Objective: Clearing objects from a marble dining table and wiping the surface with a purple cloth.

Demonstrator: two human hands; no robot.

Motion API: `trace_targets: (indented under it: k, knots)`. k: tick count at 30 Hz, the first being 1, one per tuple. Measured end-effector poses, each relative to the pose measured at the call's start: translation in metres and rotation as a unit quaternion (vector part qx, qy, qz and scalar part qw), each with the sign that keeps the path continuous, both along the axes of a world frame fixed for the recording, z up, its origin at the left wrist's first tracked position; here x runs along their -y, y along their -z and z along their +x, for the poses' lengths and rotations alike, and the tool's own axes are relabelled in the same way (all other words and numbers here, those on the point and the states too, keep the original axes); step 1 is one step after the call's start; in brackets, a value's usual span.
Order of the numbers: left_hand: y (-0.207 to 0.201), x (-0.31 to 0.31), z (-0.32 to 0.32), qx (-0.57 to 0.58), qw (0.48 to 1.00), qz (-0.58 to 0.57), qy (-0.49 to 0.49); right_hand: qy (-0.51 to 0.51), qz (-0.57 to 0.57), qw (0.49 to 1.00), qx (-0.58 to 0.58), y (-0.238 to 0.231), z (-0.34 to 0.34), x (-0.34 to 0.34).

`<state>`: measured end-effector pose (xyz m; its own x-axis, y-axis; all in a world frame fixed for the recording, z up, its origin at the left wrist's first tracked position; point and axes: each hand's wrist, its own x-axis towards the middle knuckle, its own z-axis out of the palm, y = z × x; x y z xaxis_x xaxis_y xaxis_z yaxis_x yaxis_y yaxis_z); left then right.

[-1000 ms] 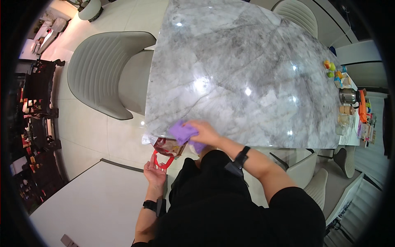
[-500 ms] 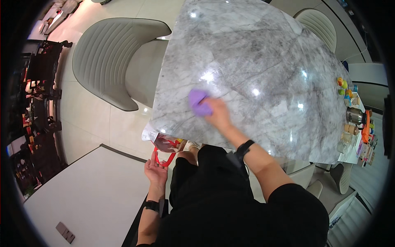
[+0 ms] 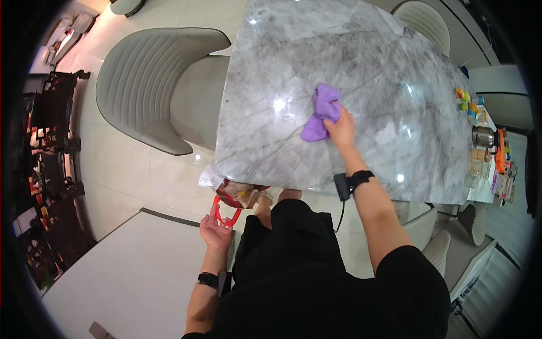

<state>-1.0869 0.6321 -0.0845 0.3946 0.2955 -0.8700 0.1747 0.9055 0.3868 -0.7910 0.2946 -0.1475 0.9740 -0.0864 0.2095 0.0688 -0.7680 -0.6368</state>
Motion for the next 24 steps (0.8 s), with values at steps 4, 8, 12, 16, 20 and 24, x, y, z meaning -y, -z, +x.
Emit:
trace_targets:
  k: [4,8,12,16,20,24]
  knots:
    - [0.001,-0.015,-0.005,-0.010,0.999,0.004,0.038,-0.162,0.041,0.985,-0.029,0.011,-0.083,-0.059]
    - [0.001,-0.027,0.004,0.000,0.999,-0.004,0.045,-0.353,0.066,0.922,-0.145,-0.004,-0.152,-0.080]
    - [-0.002,-0.030,0.016,0.000,0.999,-0.005,0.044,-0.323,0.084,0.925,-0.179,-0.013,-0.155,-0.064]
    - [-0.002,-0.032,0.013,0.010,0.998,-0.016,0.061,-0.042,0.115,0.989,-0.083,-0.016,-0.094,-0.022]
    - [0.002,-0.025,0.015,0.014,0.996,-0.025,0.087,0.063,-0.056,0.996,0.014,0.006,-0.065,-0.031]
    - [-0.008,-0.014,0.021,-0.003,0.996,-0.015,0.090,-0.166,0.029,0.985,-0.041,0.004,-0.120,-0.107]
